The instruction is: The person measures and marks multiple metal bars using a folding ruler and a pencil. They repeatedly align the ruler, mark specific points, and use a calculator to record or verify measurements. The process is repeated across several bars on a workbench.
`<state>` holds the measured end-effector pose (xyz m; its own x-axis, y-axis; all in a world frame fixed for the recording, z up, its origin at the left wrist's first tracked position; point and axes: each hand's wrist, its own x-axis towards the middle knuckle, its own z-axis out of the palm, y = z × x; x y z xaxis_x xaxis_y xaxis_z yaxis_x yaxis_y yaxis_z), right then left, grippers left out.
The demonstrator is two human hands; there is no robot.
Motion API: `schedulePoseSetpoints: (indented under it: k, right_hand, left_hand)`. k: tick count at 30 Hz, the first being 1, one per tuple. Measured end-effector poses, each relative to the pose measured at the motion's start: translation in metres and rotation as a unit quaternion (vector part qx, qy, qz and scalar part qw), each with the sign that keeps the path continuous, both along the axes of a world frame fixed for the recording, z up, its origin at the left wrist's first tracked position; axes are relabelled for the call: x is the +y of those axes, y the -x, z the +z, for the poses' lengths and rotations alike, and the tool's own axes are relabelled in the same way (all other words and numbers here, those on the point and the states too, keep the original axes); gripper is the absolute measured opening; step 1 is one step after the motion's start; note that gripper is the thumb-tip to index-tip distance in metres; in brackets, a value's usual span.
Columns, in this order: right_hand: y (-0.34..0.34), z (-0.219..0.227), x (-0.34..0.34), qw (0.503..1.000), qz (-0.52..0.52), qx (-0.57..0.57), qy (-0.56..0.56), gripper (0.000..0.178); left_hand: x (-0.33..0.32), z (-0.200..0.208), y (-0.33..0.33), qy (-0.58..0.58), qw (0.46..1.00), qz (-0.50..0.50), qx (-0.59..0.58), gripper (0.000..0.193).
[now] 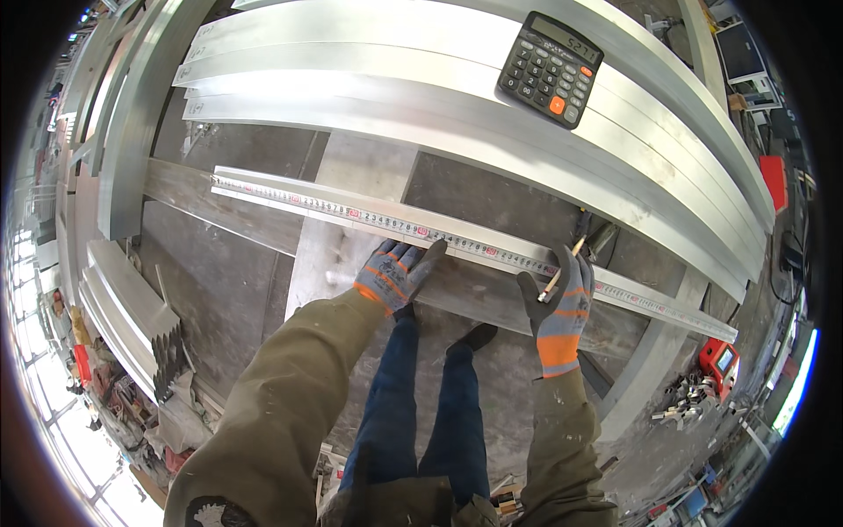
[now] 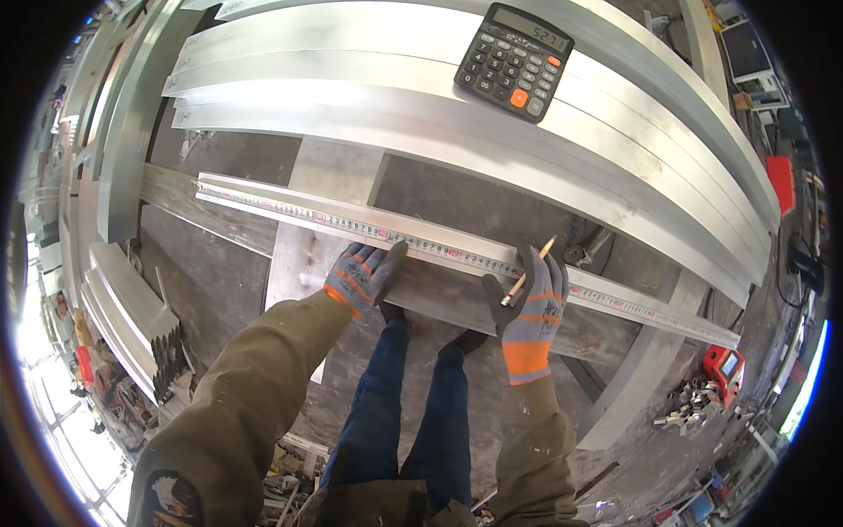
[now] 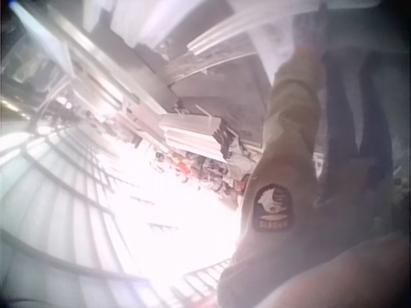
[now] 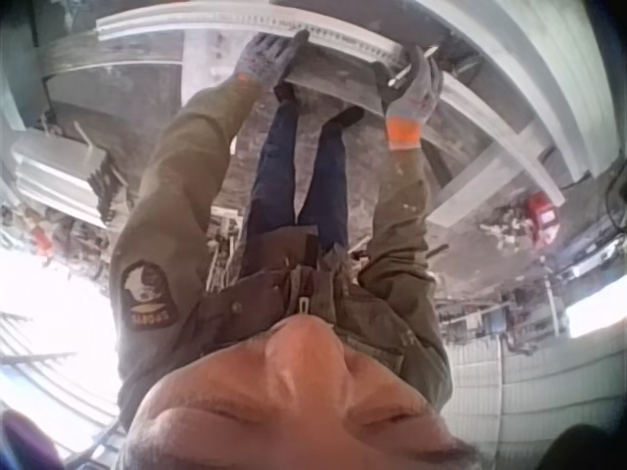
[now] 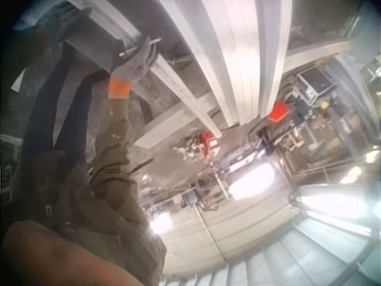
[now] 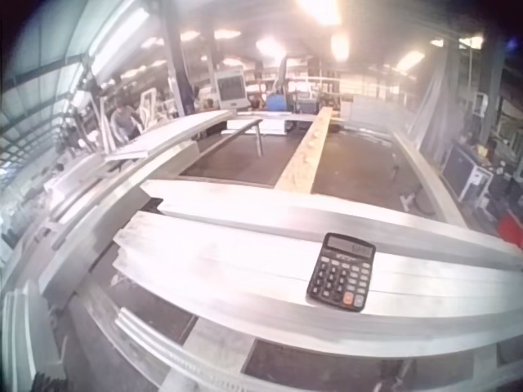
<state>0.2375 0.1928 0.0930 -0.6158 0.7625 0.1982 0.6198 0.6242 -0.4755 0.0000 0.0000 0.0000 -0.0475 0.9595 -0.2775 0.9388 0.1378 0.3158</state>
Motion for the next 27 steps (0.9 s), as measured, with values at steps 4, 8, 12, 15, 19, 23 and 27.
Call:
schedulePoseSetpoints:
  k: [4, 8, 12, 15, 19, 23, 27]
  right_hand:
    - [-0.006, 0.015, -0.019, 0.996, -0.008, 0.076, 0.040, 0.036]
    - [0.002, 0.009, -0.034, 0.965, -0.030, 0.213, 0.154, 0.028]
    - [0.007, 0.007, -0.038, 0.960, -0.043, 0.202, 0.188, 0.023]
    - [0.017, 0.003, -0.043, 0.956, -0.068, 0.208, 0.194, 0.016]
    - [0.021, 0.003, -0.044, 0.965, -0.052, 0.193, 0.171, 0.015]
    - [0.022, 0.000, -0.043, 0.967, -0.045, 0.185, 0.168, 0.014]
    - [0.022, -0.002, -0.042, 0.964, -0.040, 0.197, 0.171, 0.015]
  left_hand:
    - [-0.006, 0.004, -0.003, -0.081, 0.996, -0.015, 0.017, 0.059]
    - [-0.002, 0.004, 0.000, -0.095, 0.995, -0.021, 0.021, 0.067]
    - [-0.003, 0.003, 0.000, -0.118, 0.992, -0.023, 0.028, 0.076]
    - [-0.002, 0.001, 0.000, -0.131, 0.990, -0.031, 0.047, 0.081]
    - [-0.002, 0.004, -0.001, -0.116, 0.992, -0.030, 0.047, 0.085]
    - [-0.002, 0.003, 0.000, -0.127, 0.990, -0.030, 0.050, 0.085]
    - [-0.001, 0.004, 0.000, -0.126, 0.991, -0.027, 0.045, 0.085]
